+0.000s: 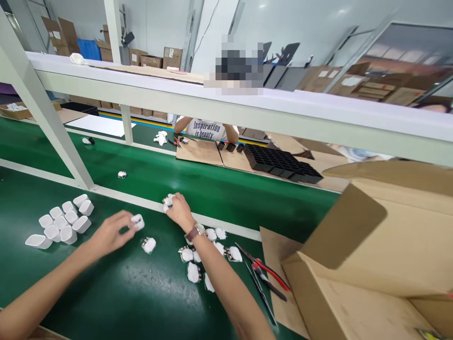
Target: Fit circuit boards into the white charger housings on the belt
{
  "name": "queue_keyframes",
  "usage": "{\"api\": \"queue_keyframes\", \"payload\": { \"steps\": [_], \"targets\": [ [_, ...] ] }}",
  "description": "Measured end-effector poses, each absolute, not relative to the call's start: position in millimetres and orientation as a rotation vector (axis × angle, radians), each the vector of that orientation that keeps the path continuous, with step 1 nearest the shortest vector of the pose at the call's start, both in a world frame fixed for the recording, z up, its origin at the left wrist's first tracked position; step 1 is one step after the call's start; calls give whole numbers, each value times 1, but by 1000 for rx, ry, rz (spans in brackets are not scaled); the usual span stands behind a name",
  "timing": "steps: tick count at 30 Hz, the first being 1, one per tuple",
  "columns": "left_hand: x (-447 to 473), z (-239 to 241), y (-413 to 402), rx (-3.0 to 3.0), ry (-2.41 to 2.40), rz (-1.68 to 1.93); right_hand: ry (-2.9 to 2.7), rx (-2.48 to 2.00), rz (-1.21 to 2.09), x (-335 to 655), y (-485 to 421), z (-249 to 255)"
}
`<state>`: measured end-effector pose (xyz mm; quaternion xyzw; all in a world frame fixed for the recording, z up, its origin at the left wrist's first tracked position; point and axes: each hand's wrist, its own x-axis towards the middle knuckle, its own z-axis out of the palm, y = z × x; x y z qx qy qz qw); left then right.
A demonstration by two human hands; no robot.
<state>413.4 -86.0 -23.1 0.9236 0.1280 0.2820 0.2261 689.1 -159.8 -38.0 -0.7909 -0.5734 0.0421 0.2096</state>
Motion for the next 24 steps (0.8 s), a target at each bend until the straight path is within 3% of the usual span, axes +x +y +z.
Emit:
{"api": "queue_keyframes", "payload": {
  "steps": [6, 12, 20, 24],
  "targets": [
    [521, -15, 5, 2656, 799, 635, -1963, -1923, 180, 630, -289, -41],
    [572, -35, -1, 2695, 774, 517, -2025, -1878, 120, 606, -334, -59],
    [412, -5, 31, 2767, 1013, 727, -1982, -1958, 5, 597, -278, -46],
    [328, -4, 41, 2854, 1271, 595, -1988, -2006, 31, 585, -255, -59]
  ]
}}
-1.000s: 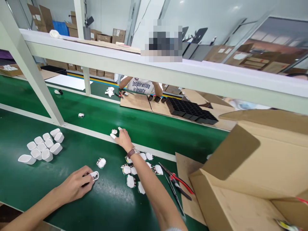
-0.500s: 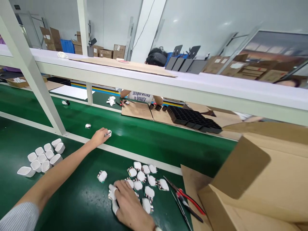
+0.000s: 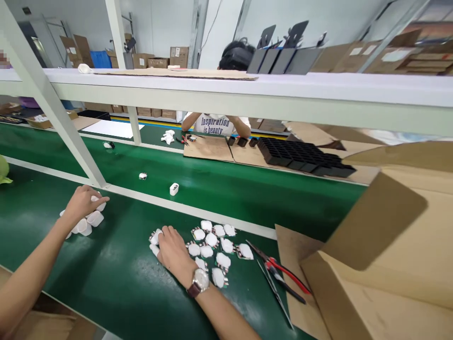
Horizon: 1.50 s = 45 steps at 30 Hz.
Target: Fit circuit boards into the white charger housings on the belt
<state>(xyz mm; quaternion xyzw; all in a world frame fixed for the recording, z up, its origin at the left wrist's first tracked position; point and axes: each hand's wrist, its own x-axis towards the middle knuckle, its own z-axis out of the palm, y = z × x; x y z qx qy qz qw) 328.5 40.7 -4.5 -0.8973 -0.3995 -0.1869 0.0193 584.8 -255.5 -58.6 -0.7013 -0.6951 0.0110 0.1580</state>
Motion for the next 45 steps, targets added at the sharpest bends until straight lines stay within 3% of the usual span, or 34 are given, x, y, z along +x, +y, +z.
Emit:
{"api": "queue_keyframes", "payload": {
  "steps": [8, 16, 22, 28, 33, 38, 45],
  "targets": [
    [347, -11, 22, -2897, -1250, -641, -1850, -1973, 120, 589, -251, -64],
    [408, -60, -87, -3662, -495, -855, -1610, -1877, 212, 598, -274, -56],
    [397, -81, -109, -3881, -847, -821, -1694, -1564, 161, 590, -294, -44],
    [395, -90, -116, -3790, -698, -873, -1783, -1566, -38, 577, -284, -49],
    [393, -79, -113, -3658, -764, -763, -1721, -1572, -19, 580, -284, -47],
    [389, -68, -105, -3851, -460, -587, -1623, -1568, 23, 580, -290, -44],
    [405, -85, -130, -3509, -599, -918, -1663, -1527, 50, 566, -292, -52]
  ]
}}
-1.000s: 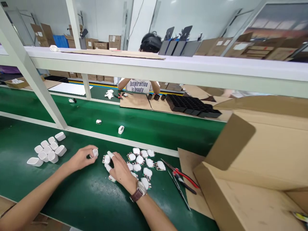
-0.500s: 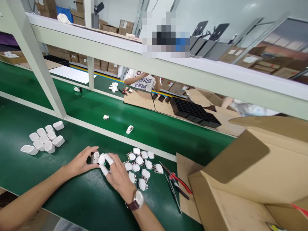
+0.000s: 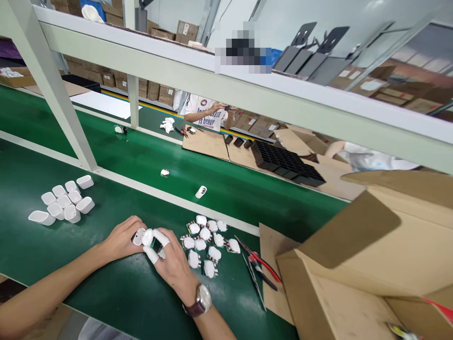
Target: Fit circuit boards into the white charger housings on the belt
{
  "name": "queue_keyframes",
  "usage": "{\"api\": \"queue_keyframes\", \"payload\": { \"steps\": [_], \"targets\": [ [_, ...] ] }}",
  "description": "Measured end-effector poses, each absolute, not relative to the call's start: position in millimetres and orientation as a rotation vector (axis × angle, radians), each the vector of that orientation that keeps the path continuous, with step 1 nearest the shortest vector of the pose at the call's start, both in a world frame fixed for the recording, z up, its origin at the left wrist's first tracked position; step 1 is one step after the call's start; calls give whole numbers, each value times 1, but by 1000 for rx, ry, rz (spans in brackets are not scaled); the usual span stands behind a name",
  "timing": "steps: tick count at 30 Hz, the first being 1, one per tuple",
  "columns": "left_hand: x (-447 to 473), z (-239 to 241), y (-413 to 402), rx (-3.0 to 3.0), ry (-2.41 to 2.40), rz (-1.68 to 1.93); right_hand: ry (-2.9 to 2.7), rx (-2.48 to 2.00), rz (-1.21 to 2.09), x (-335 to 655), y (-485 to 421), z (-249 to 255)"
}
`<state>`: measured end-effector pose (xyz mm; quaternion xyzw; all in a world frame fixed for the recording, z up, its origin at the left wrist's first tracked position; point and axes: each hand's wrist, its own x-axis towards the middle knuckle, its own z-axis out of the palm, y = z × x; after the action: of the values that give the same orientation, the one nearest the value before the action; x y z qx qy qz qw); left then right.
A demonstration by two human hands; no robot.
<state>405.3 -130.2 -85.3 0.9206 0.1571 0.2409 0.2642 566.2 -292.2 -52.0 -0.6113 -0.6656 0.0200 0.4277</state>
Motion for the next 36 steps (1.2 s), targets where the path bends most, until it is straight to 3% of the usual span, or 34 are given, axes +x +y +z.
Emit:
{"api": "queue_keyframes", "payload": {
  "steps": [12, 36],
  "targets": [
    [410, -90, -136, 2689, 398, 927, -1816, -1483, -65, 561, -289, -59],
    [410, -96, -134, 2708, 376, 848, -1888, -1524, -26, 565, -287, -66]
  ]
}}
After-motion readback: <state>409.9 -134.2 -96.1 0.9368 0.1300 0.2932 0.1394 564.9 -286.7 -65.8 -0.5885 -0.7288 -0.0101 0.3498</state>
